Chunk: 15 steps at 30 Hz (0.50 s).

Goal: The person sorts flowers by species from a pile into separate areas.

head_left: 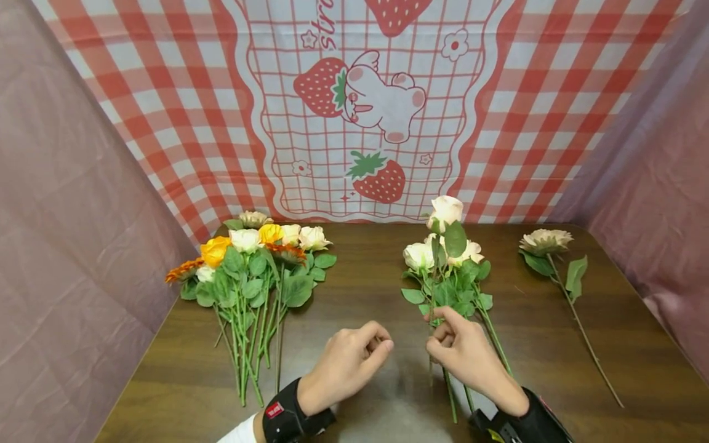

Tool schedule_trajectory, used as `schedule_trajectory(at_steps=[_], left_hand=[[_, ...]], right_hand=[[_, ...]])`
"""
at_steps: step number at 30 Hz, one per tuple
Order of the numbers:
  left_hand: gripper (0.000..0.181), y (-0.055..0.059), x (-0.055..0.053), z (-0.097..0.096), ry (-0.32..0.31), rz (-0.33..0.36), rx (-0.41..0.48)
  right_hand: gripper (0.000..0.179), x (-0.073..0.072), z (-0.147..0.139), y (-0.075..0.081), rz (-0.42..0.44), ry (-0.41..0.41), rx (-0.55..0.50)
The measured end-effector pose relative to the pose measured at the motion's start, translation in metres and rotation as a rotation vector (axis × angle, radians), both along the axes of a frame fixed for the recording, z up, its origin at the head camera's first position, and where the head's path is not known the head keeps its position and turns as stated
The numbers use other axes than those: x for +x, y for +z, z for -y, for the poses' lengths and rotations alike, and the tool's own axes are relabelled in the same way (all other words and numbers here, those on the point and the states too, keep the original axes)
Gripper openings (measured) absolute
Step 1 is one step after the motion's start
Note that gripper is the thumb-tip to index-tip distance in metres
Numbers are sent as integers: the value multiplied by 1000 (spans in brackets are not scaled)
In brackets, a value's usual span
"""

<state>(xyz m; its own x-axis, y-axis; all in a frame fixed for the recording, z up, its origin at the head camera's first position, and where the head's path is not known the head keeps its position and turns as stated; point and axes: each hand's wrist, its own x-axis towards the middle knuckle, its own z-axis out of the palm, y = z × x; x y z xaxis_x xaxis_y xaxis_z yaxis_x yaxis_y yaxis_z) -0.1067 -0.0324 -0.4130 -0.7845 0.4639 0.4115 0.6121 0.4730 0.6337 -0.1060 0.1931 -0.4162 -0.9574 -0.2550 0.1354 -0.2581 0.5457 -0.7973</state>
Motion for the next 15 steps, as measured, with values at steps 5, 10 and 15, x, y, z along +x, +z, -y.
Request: schedule_trajectory(at_steps=[5,10,15], left_hand=[[7,1,0,1,12,-11,-22],[9,2,-1,3,23,-16,-46],[8,6,-5,7,61,-35,-89]], right_hand=[[27,-18,-21,-4,168,-95,182],[14,-27,-30,-12,220,-97,298],[27,-28,-30,-20,234,-91,333]])
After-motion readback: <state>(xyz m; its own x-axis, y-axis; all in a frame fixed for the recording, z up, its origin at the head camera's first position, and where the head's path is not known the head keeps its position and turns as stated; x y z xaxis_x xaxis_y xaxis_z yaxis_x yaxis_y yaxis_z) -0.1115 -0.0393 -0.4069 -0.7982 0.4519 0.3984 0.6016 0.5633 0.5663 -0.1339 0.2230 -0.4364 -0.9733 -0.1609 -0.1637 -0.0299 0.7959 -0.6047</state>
